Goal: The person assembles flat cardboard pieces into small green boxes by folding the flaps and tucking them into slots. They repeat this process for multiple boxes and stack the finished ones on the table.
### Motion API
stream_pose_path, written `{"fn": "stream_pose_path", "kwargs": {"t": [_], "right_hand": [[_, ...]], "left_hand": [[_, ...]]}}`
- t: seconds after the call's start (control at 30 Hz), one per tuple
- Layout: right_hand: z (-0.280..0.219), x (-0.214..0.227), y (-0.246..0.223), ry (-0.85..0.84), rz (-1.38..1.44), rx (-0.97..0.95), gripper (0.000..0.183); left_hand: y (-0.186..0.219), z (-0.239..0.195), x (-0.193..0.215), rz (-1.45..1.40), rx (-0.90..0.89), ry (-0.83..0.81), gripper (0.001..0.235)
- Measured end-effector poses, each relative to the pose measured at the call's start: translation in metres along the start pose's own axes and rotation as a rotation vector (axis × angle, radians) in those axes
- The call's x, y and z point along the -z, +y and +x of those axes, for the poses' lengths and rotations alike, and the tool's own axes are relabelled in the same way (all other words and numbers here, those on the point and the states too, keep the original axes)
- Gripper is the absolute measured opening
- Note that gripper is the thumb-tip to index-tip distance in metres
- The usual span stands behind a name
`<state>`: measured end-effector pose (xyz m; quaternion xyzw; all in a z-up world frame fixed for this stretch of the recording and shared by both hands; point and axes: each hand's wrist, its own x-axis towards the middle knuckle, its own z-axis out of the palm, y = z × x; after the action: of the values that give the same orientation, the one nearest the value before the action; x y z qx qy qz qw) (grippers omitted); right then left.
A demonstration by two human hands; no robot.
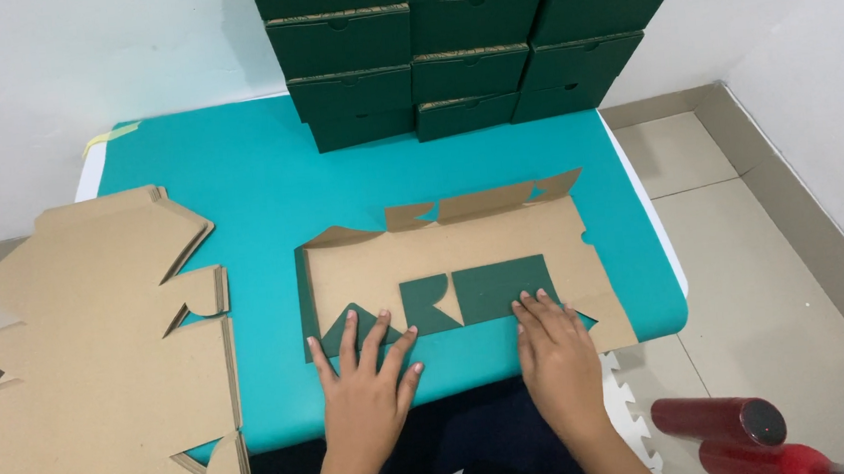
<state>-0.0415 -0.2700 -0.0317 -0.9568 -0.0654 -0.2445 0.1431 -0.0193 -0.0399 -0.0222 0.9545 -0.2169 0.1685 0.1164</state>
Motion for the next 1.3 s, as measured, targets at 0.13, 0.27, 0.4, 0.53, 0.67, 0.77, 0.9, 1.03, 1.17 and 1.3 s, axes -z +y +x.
{"fn": "stream_pose_path", "kwargs": {"t": [0.13,0.27,0.4,0.53,0.67,0.77,0.9,1.03,1.17,1.3], "right_hand": [[-0.016,-0.025,0.0,-0.049,-0.196,-0.002,0.043],[-0.018,-0.026,-0.005,-0.049,-0.229,-0.036,0.044],[-0.017,-0.019,-0.004,-0.054,-0.17,-0.013,0.045],[-0.019,-0.021,0.001,-0.114,-0.186,-0.006,0.047],[-0.016,-0.011,0.005,-0.135,-0.189,0.009,0.045],[-0.015,0.008,0.013,-0.165,-0.212,0.053,0.046],[-0.018,0.029,0.041,-0.197,-0.295,-0.099,0.071],[-0.015,0.064,0.087,-0.379,0.102,-0.238,0.064],[0.0,0.095,0.088,-0.414,0.139,-0.245,0.059],[0.002,0.101,0.102,-0.476,0.443,-0.302,0.047]], "left_hand": [[0.013,0.003,-0.001,-0.103,-0.023,0.086,0.031],[0.043,0.013,-0.005,-0.317,-0.093,0.119,0.037],[0.063,0.013,-0.018,-0.142,-0.07,0.148,0.063],[0.079,0.013,-0.016,-0.098,-0.178,0.08,0.063],[0.075,0.021,-0.027,-0.216,-0.189,-0.004,0.053],[0.074,0.023,-0.028,-0.088,-0.216,-0.021,0.057],[0.073,0.026,-0.025,-0.129,-0.215,-0.043,0.055],[0.075,0.027,-0.027,-0.108,-0.21,-0.033,0.056],[0.083,0.03,-0.022,-0.123,-0.243,-0.053,0.058],[0.103,0.033,-0.023,-0.106,-0.219,-0.052,0.073]]}}
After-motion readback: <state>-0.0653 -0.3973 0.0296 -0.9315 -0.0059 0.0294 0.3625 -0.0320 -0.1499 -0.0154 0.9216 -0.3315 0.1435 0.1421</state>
